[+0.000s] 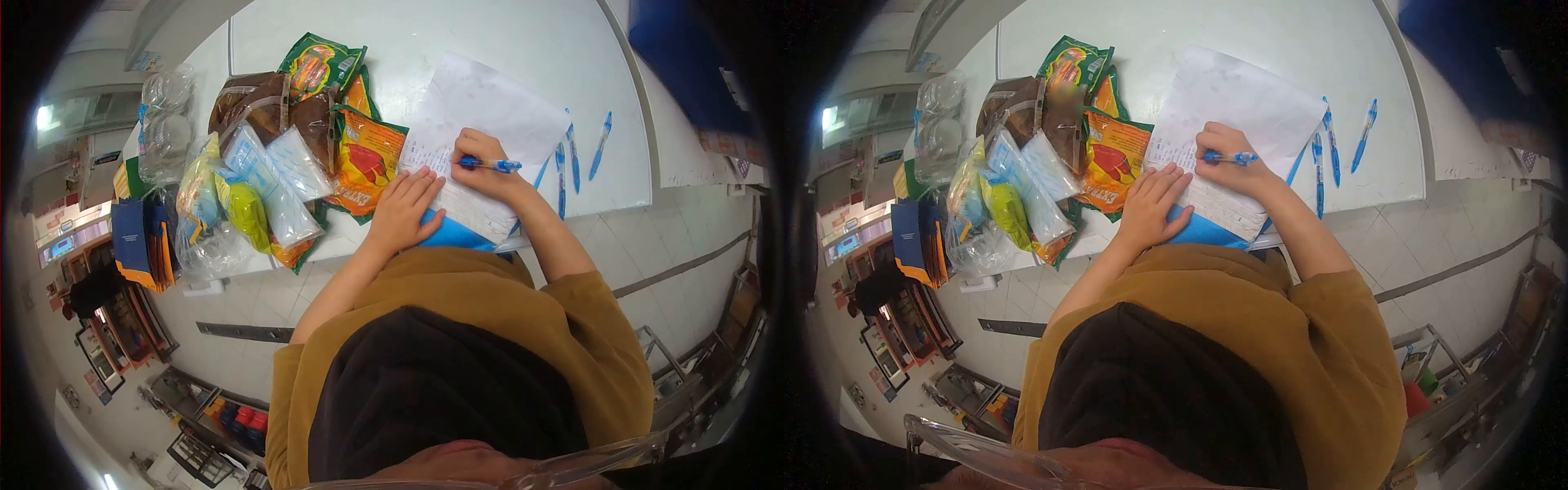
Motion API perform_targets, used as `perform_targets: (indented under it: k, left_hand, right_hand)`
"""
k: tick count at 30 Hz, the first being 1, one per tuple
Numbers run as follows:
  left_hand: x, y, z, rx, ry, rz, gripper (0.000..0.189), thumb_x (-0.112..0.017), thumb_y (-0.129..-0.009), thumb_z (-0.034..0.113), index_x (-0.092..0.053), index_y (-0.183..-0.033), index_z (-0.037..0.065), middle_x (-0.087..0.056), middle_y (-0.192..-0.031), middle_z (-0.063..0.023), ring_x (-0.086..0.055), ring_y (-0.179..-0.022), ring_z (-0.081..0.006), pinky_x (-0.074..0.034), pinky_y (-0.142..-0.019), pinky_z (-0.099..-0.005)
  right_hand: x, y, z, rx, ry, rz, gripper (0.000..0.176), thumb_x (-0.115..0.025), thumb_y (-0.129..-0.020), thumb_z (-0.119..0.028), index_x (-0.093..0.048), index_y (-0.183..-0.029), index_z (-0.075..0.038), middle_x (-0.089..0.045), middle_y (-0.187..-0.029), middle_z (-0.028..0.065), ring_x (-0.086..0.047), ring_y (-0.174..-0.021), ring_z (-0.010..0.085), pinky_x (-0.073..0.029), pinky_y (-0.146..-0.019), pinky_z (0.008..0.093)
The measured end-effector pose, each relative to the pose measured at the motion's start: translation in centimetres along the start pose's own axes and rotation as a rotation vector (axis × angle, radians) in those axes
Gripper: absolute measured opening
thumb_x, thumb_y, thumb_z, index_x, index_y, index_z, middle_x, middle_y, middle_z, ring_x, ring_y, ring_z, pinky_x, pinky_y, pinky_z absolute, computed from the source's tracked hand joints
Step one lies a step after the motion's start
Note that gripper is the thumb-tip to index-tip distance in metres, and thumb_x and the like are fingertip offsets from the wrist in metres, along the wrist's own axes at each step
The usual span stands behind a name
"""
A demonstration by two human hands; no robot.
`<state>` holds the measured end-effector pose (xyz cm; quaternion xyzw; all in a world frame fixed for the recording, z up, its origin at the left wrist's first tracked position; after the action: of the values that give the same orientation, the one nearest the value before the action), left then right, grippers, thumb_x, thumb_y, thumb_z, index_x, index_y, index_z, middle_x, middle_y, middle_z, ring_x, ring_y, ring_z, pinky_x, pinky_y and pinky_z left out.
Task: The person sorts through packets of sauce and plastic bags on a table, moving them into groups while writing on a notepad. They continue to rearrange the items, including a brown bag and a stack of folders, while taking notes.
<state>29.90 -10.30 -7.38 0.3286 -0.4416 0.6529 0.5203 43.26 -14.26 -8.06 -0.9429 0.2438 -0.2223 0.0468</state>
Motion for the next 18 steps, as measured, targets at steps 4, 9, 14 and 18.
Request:
perform_targets:
  k: [4, 9, 14, 18]
  left_hand:
    - [-0.05, -0.01, -0.01, 0.003, 0.001, -0.007, 0.049, -0.066, -0.081, 0.029, -0.06, -0.124, 0.007, -0.061, -0.124, -0.011, -0.054, -0.123, -0.0259, -0.037, -0.105, -0.0442]
    - [0.0, 0.04, -0.01, 0.008, 0.005, -0.004, 0.049, -0.067, -0.081, 0.029, -0.06, -0.124, 0.007, -0.061, -0.124, -0.0107, -0.054, -0.123, -0.0255, -0.038, -0.105, -0.0438]
    - [0.06, 0.02, 0.0, 0.01, -0.003, 0.0, 0.049, -0.067, -0.081, 0.029, -0.06, -0.124, 0.007, -0.061, -0.123, -0.0105, -0.054, -0.123, -0.0254, -0.038, -0.105, -0.0437]
    - [0.08, -0.03, 0.05, 0.006, 0.001, 0.008, 0.049, -0.067, -0.081, 0.03, -0.06, -0.125, 0.007, -0.061, -0.123, -0.0104, -0.054, -0.122, -0.0254, -0.038, -0.105, -0.0437]
  right_hand:
    - [0.18, 0.14, 0.03, -0.002, 0.013, 0.028, 0.012, -0.066, -0.07, -0.004, -0.054, -0.074, -0.003, -0.051, -0.075, 0.0111, -0.055, -0.069, 0.0272, -0.044, -0.061, 0.0338]
    - [-0.1, 0.09, 0.13, 0.0, 0.039, 0.0, 0.012, -0.066, -0.07, -0.004, -0.054, -0.073, -0.003, -0.05, -0.075, 0.0112, -0.054, -0.069, 0.0269, -0.044, -0.061, 0.0337]
    - [-0.08, 0.0, 0.25, -0.011, 0.016, -0.014, 0.013, -0.066, -0.071, -0.005, -0.053, -0.073, -0.003, -0.05, -0.076, 0.0112, -0.054, -0.069, 0.0271, -0.043, -0.06, 0.0346]
    - [0.1, 0.11, -0.06, 0.025, 0.026, 0.041, 0.013, -0.065, -0.068, -0.001, -0.053, -0.072, -0.002, -0.051, -0.076, 0.0102, -0.053, -0.067, 0.0246, -0.042, -0.059, 0.0327]
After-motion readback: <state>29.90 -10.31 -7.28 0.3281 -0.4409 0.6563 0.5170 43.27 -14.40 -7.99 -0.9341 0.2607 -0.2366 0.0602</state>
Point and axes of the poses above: each hand's wrist, its own y-axis away from the middle knuckle, its own x-axis out of the back of the hand, z = x × y, the point moved 10 cm from there along -y, towards the middle knuckle
